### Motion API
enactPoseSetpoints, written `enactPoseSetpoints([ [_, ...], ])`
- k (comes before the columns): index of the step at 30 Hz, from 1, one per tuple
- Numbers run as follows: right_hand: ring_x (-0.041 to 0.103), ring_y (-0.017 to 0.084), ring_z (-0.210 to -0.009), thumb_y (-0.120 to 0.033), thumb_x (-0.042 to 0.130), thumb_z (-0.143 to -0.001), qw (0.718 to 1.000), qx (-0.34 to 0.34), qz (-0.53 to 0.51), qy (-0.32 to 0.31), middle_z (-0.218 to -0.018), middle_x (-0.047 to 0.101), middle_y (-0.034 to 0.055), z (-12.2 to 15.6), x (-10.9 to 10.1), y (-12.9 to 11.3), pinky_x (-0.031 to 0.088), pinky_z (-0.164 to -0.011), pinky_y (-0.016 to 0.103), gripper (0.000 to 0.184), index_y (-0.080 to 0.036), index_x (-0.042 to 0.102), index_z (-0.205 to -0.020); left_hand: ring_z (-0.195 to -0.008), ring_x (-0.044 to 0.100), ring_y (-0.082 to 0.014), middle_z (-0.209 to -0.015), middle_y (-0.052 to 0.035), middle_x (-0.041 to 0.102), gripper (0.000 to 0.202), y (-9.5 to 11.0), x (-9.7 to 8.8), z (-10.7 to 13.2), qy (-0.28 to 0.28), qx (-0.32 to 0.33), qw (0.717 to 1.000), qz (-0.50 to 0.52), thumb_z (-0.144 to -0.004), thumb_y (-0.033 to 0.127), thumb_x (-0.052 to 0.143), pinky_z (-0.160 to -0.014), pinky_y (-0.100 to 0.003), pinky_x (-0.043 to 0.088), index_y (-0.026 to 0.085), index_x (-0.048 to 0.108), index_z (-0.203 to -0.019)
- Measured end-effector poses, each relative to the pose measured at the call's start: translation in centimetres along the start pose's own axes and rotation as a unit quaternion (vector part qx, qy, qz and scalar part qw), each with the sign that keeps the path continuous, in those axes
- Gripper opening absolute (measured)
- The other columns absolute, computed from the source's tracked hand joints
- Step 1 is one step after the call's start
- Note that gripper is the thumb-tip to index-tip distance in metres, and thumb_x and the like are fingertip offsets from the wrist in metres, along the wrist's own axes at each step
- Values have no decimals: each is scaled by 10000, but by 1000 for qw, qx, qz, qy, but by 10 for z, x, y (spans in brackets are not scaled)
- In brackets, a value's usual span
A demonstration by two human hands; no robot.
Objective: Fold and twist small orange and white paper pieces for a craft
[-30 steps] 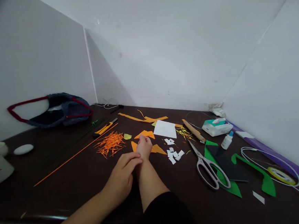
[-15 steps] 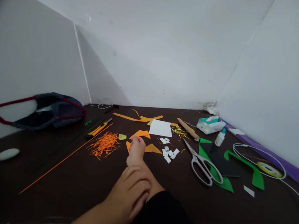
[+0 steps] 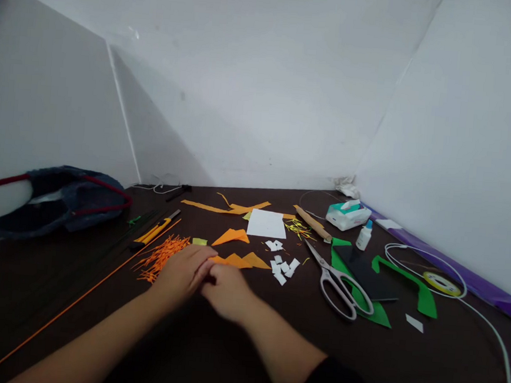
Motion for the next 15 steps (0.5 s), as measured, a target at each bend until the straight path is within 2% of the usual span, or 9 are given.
enactPoseSetpoints([
  [2, 550, 162, -791, -152, 541, -701, 994, 18, 97, 37, -807, 633, 2, -10, -45, 14, 387, -743, 271, 128, -210, 647, -743, -1018, 498, -224, -1108, -112, 565, 272, -12, 17, -5, -31, -27, 999, -18, -845, 216, 370, -881, -382, 382, 152, 551, -1037],
  [4, 531, 199, -828, -147, 501, -720, 981, 55, 169, 82, -855, 611, 60, -20, -87, 35, 359, -771, 325, 152, -179, 647, -749, -1071, 472, -240, -1193, -97, 524, 270, -10, 32, -6, -53, -12, 998, -15, -806, 258, 455, -915, -385, 364, 175, 560, -1040],
  [6, 533, 210, -783, -167, 546, -687, 967, 84, 222, 91, -815, 600, 74, -27, -108, 55, 361, -738, 334, 113, -169, 649, -732, -1122, 436, -252, -1246, -95, 486, 351, -3, 52, -4, -112, 2, 994, -15, -780, 303, 500, -951, -390, 334, 178, 526, -1108],
  [8, 532, 213, -767, -225, 586, -667, 959, 95, 253, 88, -789, 590, 70, -31, -108, 69, 367, -708, 324, 102, -174, 648, -730, -1125, 436, -262, -1243, -101, 490, 436, 1, 65, 0, -154, 1, 988, -7, -756, 326, 531, -955, -390, 337, 172, 493, -1163],
  [10, 512, 227, -837, -271, 611, -650, 954, 91, 271, 89, -823, 583, 66, -33, -98, 76, 358, -731, 321, 124, -188, 639, -737, -1127, 435, -264, -1244, -96, 491, 479, 3, 72, 3, -180, 2, 984, 5, -753, 346, 533, -960, -393, 338, 177, 471, -1197],
  [13, 480, 230, -908, -215, 607, -646, 953, 83, 275, 99, -846, 572, 59, -35, -82, 78, 332, -781, 323, 45, -189, 600, -681, -1154, 413, -274, -1257, -97, 480, 463, -2, 78, 5, -200, -9, 980, 19, -751, 346, 534, -971, -408, 329, 186, 493, -1184],
  [15, 479, 228, -914, -170, 557, -681, 954, 85, 261, 120, -847, 567, 66, -37, -84, 78, 324, -798, 338, 21, -180, 563, -664, -1166, 405, -275, -1271, -98, 469, 449, -8, 80, 4, -204, -17, 978, 36, -749, 333, 538, -977, -423, 319, 200, 501, -1176],
])
Point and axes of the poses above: each hand's wrist, its own z-axis away from the middle knuckle, its own x-axis out of the palm, y = z × x, the point moved 9 cm from there along -z, towards the middle knuckle
